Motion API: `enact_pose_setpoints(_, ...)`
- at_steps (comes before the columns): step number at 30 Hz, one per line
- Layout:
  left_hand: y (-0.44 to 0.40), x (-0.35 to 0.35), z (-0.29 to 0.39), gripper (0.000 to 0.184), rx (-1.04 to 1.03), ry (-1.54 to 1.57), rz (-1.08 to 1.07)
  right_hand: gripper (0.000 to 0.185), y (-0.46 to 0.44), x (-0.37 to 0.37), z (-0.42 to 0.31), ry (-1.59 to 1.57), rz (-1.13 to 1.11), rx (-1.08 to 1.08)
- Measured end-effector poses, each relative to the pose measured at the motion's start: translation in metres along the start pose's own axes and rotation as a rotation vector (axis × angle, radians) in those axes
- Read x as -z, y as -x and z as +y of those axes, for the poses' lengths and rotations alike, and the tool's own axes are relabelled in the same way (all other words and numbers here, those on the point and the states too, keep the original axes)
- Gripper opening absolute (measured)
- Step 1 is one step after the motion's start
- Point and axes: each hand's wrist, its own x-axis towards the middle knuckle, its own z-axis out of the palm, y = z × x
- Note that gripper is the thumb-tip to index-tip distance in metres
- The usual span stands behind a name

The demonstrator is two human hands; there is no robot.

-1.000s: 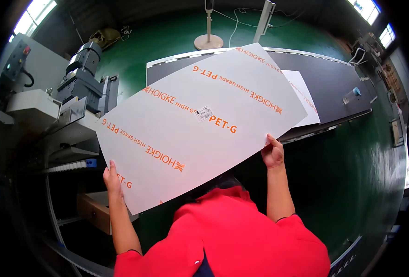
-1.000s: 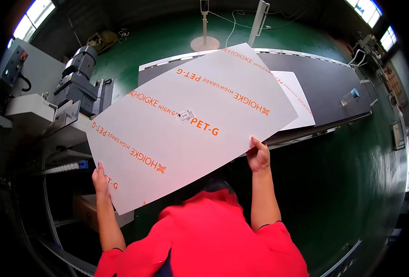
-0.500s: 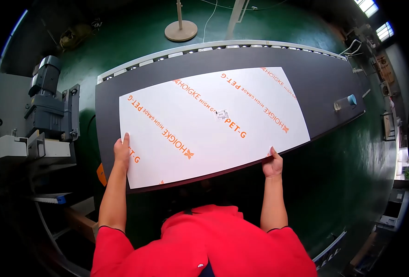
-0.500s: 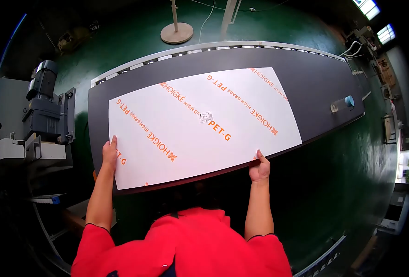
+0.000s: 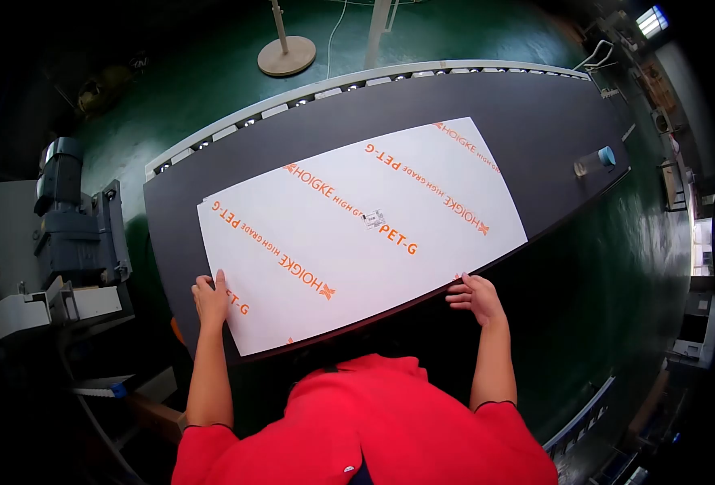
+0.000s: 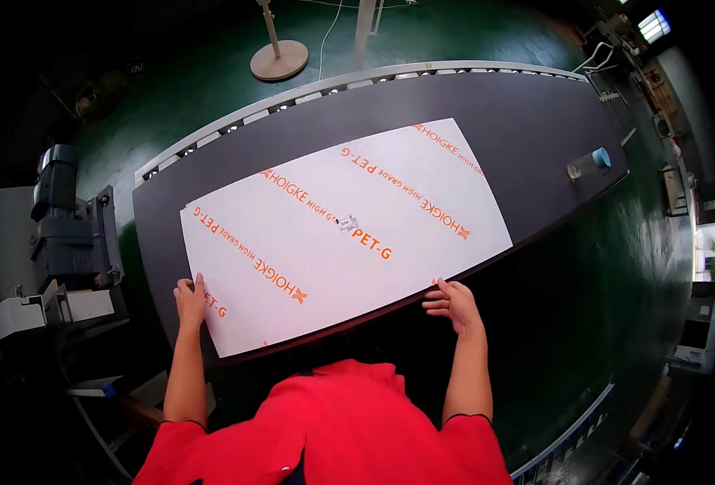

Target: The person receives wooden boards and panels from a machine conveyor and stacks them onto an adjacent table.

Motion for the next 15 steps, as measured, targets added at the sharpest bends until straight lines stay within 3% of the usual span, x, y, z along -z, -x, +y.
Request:
enact_pose_setpoints(1, 0.004, 0.001, -0.008, 0.061, -0.055, -0.183, 0.106, 0.04, 0.018, 0.001, -0.01, 0.245, 0.079, -0.111)
enact_pose_setpoints(4, -0.005, -0.005, -0.026, 0.066, 0.014, -0.049, -0.016, 0.041, 0.011, 0.046, -0.014, 0.372, 0.161, -0.034)
enact_pose_setpoints(7, -0.001, -0.033, -0.036, 0.068, 0.039, 0.125, -0.138, 0.031, -0.053, 0.081, -0.042, 0.37, 0.372, 0.232)
enact_pose_setpoints(9, 0.019, -0.03, -0.011, 0.062, 0.032, 0.134, -0.227, 0.029, -0.146, 0.139, -0.069, 0.597, 0.461, 0.423)
enact_pose_setpoints(10, -0.024, -0.017, -0.039, 0.059, 0.039, 0.086, -0.138, 0.037, -0.198, 0.08, -0.056, 0.677, 0.524, 0.566)
enact_pose_setpoints(12, -0.012, -0.023, -0.029, 0.053, 0.085, 0.022, -0.063, 0.059, -0.266, 0.097, -0.073, 0.691, 0.399, 0.522)
enact_pose_setpoints(15, 0.006, -0.022, -0.017, 0.049, 0.11, 0.004, -0.009, 0.054, -0.283, 0.089, -0.09, 0.521, 0.012, 0.327)
